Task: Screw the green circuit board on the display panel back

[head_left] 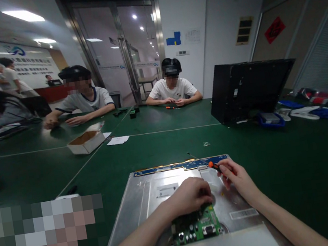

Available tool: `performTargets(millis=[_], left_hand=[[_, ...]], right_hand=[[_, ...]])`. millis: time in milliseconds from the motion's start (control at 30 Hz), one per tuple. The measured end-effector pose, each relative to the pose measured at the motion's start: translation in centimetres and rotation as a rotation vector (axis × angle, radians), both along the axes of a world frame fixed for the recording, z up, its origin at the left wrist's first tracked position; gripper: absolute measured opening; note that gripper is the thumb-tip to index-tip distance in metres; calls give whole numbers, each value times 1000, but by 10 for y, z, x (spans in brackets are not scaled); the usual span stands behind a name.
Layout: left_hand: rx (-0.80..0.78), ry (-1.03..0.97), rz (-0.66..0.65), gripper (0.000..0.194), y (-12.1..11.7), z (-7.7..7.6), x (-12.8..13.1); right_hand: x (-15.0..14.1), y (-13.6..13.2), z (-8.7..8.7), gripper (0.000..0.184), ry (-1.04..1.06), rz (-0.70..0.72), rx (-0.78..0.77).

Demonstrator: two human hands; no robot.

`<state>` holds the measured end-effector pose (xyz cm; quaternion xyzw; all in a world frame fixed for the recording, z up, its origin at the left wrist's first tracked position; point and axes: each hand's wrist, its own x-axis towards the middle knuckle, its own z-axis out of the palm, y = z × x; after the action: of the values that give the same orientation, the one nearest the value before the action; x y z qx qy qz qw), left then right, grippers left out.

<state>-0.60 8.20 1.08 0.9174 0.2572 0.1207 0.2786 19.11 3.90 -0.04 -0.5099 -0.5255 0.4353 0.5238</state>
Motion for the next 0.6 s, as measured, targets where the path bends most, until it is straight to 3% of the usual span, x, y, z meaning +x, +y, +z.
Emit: performTargets(millis=[267, 600], left_hand=[[-115, -51, 48, 8, 1, -3, -4], [-146, -63, 71, 9, 1, 0, -3]], right_hand=[[-2, -3, -2, 40, 76, 23, -62], [-5, -3, 2, 43, 193, -34, -100]])
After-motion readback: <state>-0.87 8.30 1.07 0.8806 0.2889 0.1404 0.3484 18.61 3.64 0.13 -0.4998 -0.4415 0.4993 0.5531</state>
